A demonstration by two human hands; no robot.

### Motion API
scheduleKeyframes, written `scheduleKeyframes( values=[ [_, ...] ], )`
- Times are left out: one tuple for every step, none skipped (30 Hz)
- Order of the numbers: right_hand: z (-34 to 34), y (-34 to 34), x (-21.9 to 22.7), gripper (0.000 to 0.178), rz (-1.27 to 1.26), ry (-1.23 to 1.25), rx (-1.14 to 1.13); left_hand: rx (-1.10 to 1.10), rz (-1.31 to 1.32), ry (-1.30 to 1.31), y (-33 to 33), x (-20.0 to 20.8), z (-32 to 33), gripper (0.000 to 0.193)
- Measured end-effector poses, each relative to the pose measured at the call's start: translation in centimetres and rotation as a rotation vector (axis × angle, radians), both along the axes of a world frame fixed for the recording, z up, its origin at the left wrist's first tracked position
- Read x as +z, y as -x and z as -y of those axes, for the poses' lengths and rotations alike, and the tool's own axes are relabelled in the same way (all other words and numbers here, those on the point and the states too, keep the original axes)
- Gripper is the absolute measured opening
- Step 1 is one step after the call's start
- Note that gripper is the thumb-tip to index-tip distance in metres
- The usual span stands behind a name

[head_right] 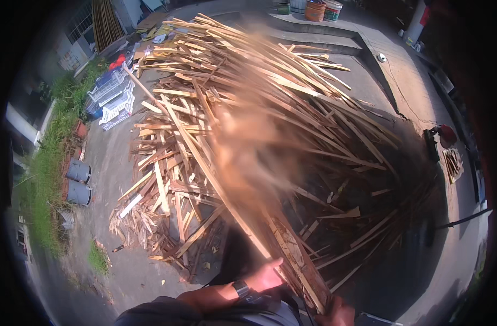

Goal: The person sorts through a pile of wood strips by hand, selecting pieces and carrying them to a miter saw. They then stack several wood strips together and use the miter saw to cut them to length.

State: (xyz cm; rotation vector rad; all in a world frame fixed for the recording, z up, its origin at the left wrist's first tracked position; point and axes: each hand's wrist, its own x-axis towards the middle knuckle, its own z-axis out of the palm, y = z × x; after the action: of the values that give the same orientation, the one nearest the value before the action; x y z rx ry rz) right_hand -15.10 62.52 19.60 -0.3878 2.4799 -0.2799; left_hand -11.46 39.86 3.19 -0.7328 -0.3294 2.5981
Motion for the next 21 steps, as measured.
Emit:
scheduleKeyframes(
  values=[
    [-1.4, -1.6, 1.0, 0.075, 0.04, -0.061, -0.054, 0.026, -0.056, 0.027, -1.6, -0.6, -2.1, 0.046],
    [-3.2, -2.6, 2.1, 0.075, 0.033, -0.068, -0.069, -0.035, -0.052, 0.018, -2.7, -0.2, -4.1, 0.047],
    [-4.9, -3.5, 3.2, 0.078, 0.121, -0.142, -0.014, -0.055, -0.102, 0.049, -3.7, 0.1, -5.7, 0.048],
    [-6.3, -4.4, 4.4, 0.081, 0.212, -0.215, 0.043, -0.071, -0.15, 0.08, -4.4, 0.4, -7.0, 0.049],
    [-5.6, -4.8, 6.4, 0.075, 0.306, -0.275, -0.064, -0.079, -0.146, 0.069, -5.1, 0.7, -8.4, 0.049],
    [-7.2, -5.9, 6.1, 0.075, 0.313, -0.283, -0.071, -0.111, -0.139, 0.039, -5.5, 0.9, -9.5, 0.05],
    [-9.1, -6.8, 5.3, 0.072, 0.195, -0.143, -0.119, -0.143, -0.131, 0.01, -6.0, 1.1, -10.6, 0.051],
    [-9.9, -8.0, 4.7, 0.068, 0.076, 0.011, -0.175, -0.1, -0.109, 0.069, -6.2, 1.0, -11.4, 0.053],
    [-10.7, -8.8, 4.4, 0.064, 0.005, 0.034, -0.126, -0.104, -0.108, 0.031, -6.8, 0.9, -11.7, 0.05],
    [-11.3, -9.5, 4.1, 0.064, 0.012, 0.039, -0.141, -0.108, -0.106, -0.006, -7.5, 0.7, -11.9, 0.047],
    [-11.7, -10.1, 3.6, 0.065, 0.008, -0.008, -0.113, -0.121, -0.099, 0.002, -8.2, 0.4, -12.1, 0.047],
    [-12.2, -10.8, 3.0, 0.066, 0.004, -0.054, -0.083, -0.116, -0.112, -0.005, -8.9, 0.1, -12.2, 0.047],
    [-12.7, -11.8, 2.3, 0.07, 0.007, -0.064, -0.06, -0.109, -0.126, -0.012, -9.7, -0.1, -12.3, 0.047],
    [-13.1, -13.0, 1.8, 0.07, 0.016, -0.062, -0.064, -0.112, -0.118, -0.01, -10.6, -0.1, -12.5, 0.047],
    [-13.4, -14.3, 1.4, 0.071, -0.015, -0.05, -0.076, -0.114, -0.071, 0.015, -11.5, 0.0, -12.7, 0.046],
    [-13.7, -15.7, 1.1, 0.073, -0.046, -0.039, -0.087, -0.115, -0.025, 0.039, -12.5, 0.1, -12.8, 0.046],
    [-13.9, -16.7, 1.1, 0.073, -0.053, -0.038, -0.085, -0.121, -0.04, 0.046, -13.2, 1.0, -12.6, 0.046],
    [-14.1, -17.9, 1.1, 0.074, -0.06, -0.014, -0.052, -0.119, -0.047, 0.047, -14.2, 0.9, -12.8, 0.046],
    [-14.2, -19.0, 1.2, 0.075, -0.067, 0.009, -0.019, -0.113, -0.096, 0.021, -15.4, 0.7, -13.2, 0.045],
    [-14.3, -20.3, 1.3, 0.075, -0.077, 0.008, -0.018, -0.109, -0.146, -0.005, -16.5, 0.9, -13.3, 0.045],
    [-14.3, -21.7, 1.4, 0.074, -0.104, -0.007, -0.033, -0.125, -0.111, 0.008, -17.6, 1.2, -13.4, 0.042]
  ],
)
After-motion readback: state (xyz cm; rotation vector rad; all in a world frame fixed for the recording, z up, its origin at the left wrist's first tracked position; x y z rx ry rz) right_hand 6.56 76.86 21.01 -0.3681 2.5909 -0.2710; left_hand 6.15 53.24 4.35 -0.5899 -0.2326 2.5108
